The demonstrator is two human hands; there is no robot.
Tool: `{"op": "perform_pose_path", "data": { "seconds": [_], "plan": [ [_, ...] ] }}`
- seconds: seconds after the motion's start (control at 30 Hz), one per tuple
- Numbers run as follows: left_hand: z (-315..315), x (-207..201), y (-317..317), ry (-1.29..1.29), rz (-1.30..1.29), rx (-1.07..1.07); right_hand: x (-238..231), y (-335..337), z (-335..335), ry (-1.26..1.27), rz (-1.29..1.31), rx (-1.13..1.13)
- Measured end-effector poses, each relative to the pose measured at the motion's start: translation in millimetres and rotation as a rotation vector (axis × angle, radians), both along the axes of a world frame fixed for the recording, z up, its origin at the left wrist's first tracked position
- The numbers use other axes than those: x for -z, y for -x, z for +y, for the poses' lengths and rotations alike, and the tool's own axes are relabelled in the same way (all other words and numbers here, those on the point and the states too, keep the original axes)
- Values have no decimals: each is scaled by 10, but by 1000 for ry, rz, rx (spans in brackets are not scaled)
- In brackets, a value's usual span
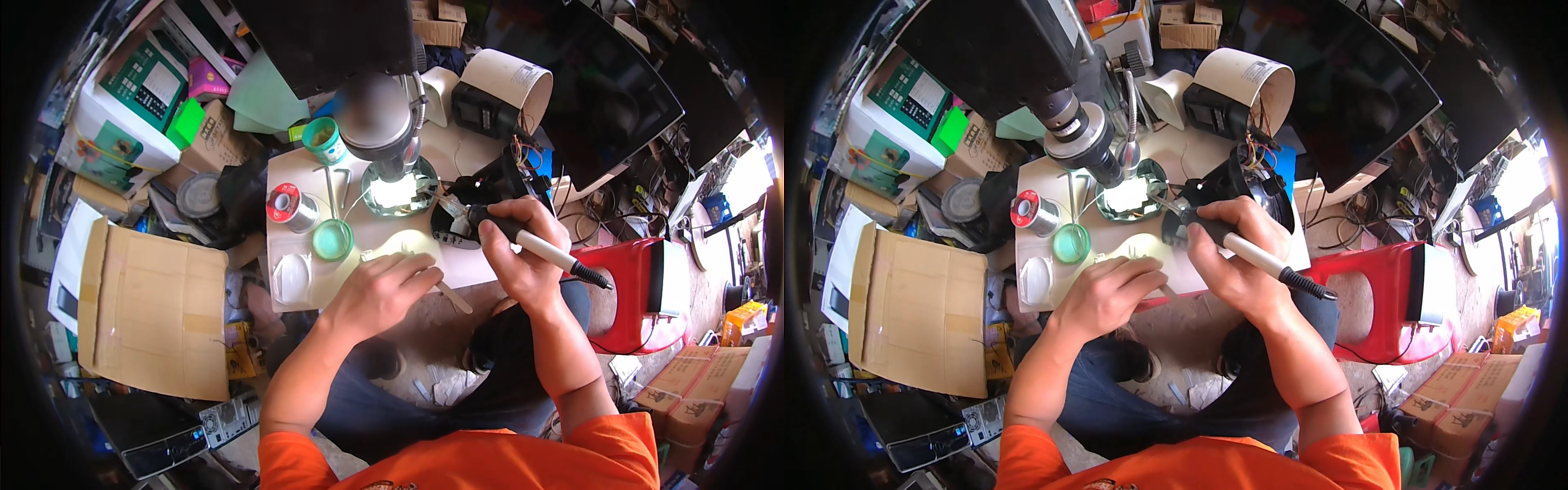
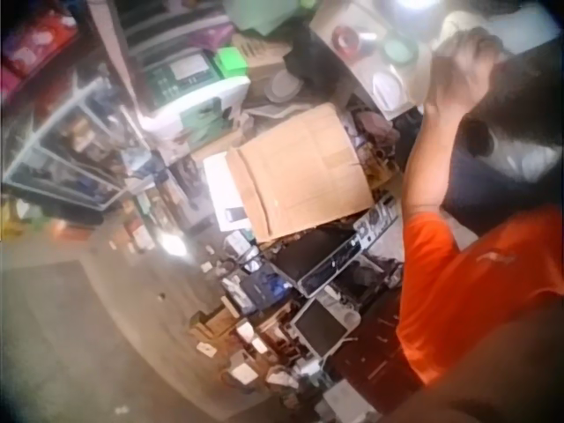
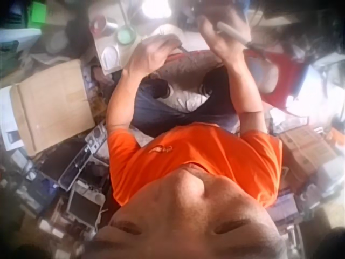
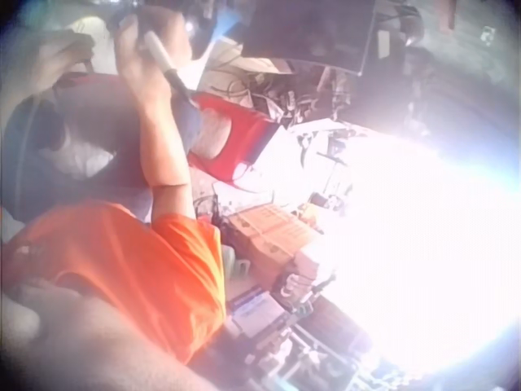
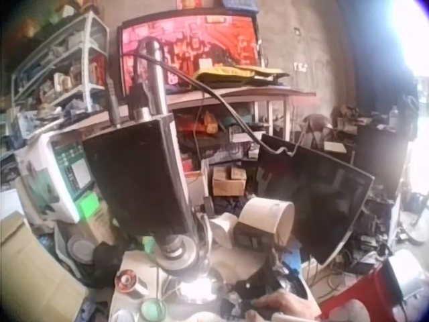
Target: The person uses a soldering iron and solder wire to work on a small electronic component under a microscope. They repeatedly apply solder to the component while holding it steady with their other hand.
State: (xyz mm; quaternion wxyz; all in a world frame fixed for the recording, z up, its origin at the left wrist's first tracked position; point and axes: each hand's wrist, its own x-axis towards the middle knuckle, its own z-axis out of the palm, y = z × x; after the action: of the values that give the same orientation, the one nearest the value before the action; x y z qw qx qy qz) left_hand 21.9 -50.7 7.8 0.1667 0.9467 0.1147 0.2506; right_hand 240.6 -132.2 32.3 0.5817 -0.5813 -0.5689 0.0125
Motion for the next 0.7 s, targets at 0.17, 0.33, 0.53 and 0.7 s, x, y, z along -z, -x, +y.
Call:
{"op": "perform_pose_path", "data": {
  "seconds": [0.17,0.33,0.53,0.7],
  "plan": [
    [-23,-94,289,739,-245,-160,58,36,-3,106,7,-26],
    [243,-161,545,951,-536,-71,31,98,88,96,2,-62],
    [448,-199,586,931,-616,-81,79,58,125,20,-55,-41],
    [678,-217,582,1087,-720,-275,86,85,158,27,-65,-47]
  ]
}}
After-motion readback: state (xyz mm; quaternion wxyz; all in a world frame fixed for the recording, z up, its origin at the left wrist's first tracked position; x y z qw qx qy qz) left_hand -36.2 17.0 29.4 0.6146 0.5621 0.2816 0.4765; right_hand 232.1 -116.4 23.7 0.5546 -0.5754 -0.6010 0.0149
